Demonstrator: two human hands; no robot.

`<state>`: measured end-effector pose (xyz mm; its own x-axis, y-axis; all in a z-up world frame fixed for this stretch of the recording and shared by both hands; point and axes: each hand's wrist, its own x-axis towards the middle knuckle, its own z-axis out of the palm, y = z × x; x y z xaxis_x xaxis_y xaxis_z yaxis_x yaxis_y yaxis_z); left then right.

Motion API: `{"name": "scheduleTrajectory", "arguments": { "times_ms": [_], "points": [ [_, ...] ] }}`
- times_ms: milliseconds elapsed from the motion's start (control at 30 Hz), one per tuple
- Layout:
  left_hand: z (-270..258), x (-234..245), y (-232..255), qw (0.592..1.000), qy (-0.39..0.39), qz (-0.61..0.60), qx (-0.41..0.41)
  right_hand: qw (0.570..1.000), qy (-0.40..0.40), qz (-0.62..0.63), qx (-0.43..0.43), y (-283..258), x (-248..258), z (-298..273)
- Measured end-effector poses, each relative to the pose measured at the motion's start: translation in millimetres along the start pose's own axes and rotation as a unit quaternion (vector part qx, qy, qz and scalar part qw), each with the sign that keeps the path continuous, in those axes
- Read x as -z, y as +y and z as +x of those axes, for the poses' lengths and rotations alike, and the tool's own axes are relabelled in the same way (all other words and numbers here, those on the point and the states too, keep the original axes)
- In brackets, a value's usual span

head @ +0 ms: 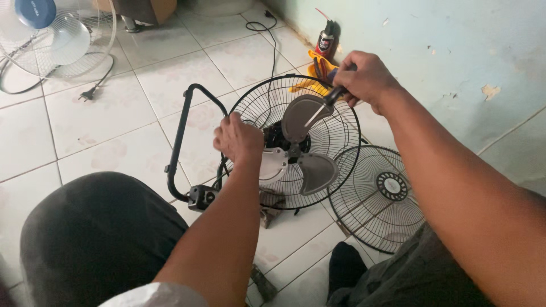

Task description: The person disassembles a standing electric fan by removing the front grille and fan blades, then reassembles it by reattaching the blades and securing the front grille.

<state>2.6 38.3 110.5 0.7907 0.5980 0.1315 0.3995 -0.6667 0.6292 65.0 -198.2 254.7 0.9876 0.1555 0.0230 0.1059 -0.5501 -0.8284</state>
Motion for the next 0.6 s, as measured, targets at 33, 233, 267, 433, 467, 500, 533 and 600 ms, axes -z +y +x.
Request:
{"name": "scheduleTrajectory", "arguments": {
  "times_ms": [33, 233, 267, 433, 467, 500, 533, 600],
  "points": [
    [-7.8, 2.2, 2.0, 0.997, -0.065, 0.021, 0.031, 1.000, -0.009, 0.017, 0.020, -3.7, -3.9, 0.0],
    [-27.4, 1.6, 4.7, 0.980, -0.134, -0.039, 0.141, 0.985, -0.071, -0.073, 0.140, -17.1, -50.3, 2.5],
    [-26.8, -0.8, 4.4, 0.978, -0.114, -0.078, 0.156, 0.982, -0.066, -0.108, 0.142, -16.6, -53.9, 3.3],
    [-0.6, -4.4, 6.5, 0.985, -0.015, -0.173, 0.015, 0.947, -0.007, -0.268, 0.177, -4.7, -54.4, 10.9],
    [4.5, -5.8, 14.3, 0.982, 0.027, -0.187, -0.021, 0.950, -0.002, -0.273, 0.152, -1.3, -50.3, 11.9],
    [5.8, -7.3, 20.4, 0.976, 0.068, -0.200, -0.057, 0.949, -0.001, -0.277, 0.148, 1.6, -47.0, 12.9],
    [2.5, -8.4, 22.2, 0.974, 0.080, -0.210, -0.022, 0.949, -0.001, -0.280, 0.145, 3.6, -46.4, 13.6],
    [-12.0, -12.0, 22.2, 0.967, 0.103, -0.230, 0.046, 0.964, -0.026, -0.249, 0.093, 6.6, -47.5, 13.9]
  ]
}}
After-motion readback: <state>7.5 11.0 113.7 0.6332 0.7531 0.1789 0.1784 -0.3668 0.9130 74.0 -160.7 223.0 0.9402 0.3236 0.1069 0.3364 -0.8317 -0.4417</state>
